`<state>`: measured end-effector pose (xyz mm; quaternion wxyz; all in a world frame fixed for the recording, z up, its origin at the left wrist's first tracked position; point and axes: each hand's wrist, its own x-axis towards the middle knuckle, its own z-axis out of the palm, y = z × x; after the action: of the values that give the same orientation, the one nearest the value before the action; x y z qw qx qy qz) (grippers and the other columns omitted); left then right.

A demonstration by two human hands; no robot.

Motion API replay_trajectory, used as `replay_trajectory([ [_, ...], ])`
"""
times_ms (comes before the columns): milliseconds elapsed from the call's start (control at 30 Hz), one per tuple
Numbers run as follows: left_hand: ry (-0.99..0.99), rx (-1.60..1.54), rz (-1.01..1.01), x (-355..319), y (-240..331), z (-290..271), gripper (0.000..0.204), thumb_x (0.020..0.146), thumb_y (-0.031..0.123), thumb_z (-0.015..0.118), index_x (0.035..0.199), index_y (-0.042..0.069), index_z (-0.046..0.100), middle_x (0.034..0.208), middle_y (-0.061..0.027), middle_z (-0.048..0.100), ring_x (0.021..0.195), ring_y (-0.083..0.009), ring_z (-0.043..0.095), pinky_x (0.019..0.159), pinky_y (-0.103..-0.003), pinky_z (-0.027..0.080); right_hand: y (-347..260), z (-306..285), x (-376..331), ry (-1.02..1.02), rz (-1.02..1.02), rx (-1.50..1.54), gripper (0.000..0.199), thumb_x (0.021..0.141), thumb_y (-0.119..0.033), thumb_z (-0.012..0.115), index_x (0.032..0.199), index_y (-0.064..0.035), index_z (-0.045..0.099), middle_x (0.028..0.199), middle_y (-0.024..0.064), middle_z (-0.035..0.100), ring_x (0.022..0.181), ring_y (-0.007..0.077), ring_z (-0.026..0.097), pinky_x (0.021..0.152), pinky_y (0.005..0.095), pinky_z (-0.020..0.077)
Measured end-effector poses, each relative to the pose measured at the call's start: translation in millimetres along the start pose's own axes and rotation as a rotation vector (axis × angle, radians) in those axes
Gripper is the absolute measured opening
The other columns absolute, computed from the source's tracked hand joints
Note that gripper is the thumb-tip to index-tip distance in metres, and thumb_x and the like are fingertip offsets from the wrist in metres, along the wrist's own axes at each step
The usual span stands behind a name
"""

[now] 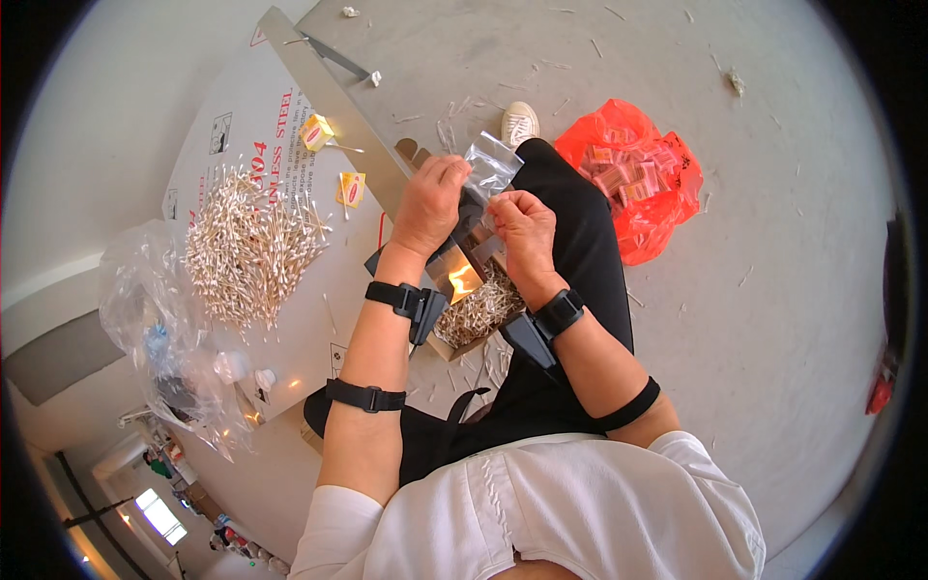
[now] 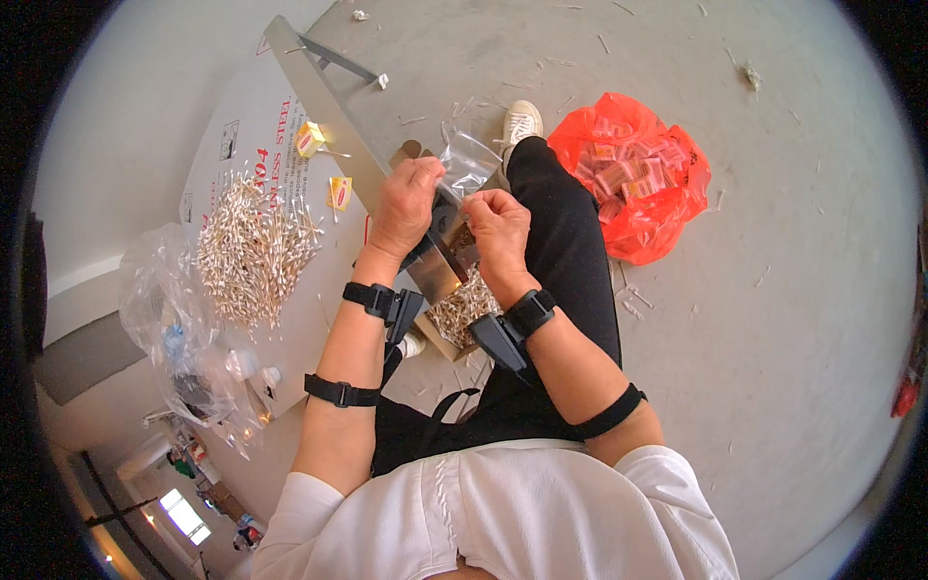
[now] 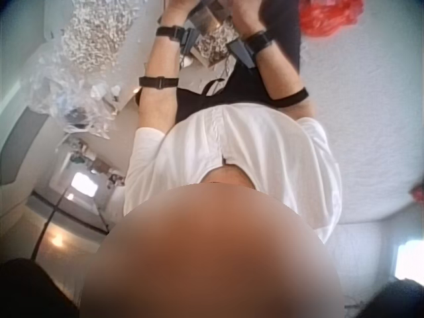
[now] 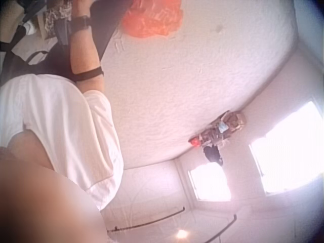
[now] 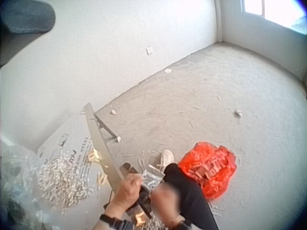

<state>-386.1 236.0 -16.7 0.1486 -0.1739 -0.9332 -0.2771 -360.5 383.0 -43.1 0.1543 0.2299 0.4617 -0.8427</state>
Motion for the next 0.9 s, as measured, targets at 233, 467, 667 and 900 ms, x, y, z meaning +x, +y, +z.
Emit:
replay_trajectory([
  [233, -0.084, -0.053, -0.031, -13, -8, -9, 0.022, 0.083, -0.007, 0.058, 0.103, 0.002, 0.063, 0.096, -0.0116, 0.068, 0.091, -0.0291, 0.065, 0.08, -0.038, 0.053, 3, 2, -5, -0.016, -0.016, -0.031, 0.008, 0.087, -0.005, 0.068, 0.08, -0.0015, 0.065, 0.071, -0.0043, 0.059, 0.062, 0.004, 0.047, 0.056, 0.0214, 0.037],
  [467, -0.225, -0.57, -0.611, -15, -15, -35, 0.025, 0.088, -0.002, 0.06, 0.112, 0.0, 0.066, 0.09, -0.0024, 0.07, 0.085, -0.0065, 0.061, 0.077, -0.024, 0.049, 6, 4, -21, -0.066, 0.012, -0.136, 0.008, 0.086, -0.006, 0.07, 0.081, -0.0008, 0.067, 0.072, -0.0045, 0.059, 0.064, 0.0037, 0.048, 0.057, 0.0214, 0.0376],
  [667, -0.255, -0.498, -0.645, -22, -17, -41, 0.025, 0.084, -0.003, 0.064, 0.11, -0.001, 0.064, 0.082, -0.0037, 0.068, 0.077, -0.0089, 0.06, 0.074, -0.025, 0.049, 35, 1, -28, -0.071, 0.009, -0.258, 0.01, 0.081, -0.003, 0.073, 0.076, 0.0005, 0.065, 0.076, -0.0001, 0.061, 0.07, 0.0089, 0.053, 0.064, 0.0253, 0.0436],
  [900, -0.258, -0.316, -0.635, -37, -23, -52, 0.016, 0.081, -0.002, 0.067, 0.097, 0.001, 0.065, 0.082, -0.0094, 0.066, 0.077, -0.0216, 0.066, 0.073, -0.032, 0.053, 57, 19, -40, -0.034, -0.547, -0.823, 0.014, 0.068, -0.004, 0.071, 0.067, 0.0013, 0.059, 0.092, 0.013, 0.057, 0.093, 0.033, 0.053, 0.079, 0.0386, 0.0445],
])
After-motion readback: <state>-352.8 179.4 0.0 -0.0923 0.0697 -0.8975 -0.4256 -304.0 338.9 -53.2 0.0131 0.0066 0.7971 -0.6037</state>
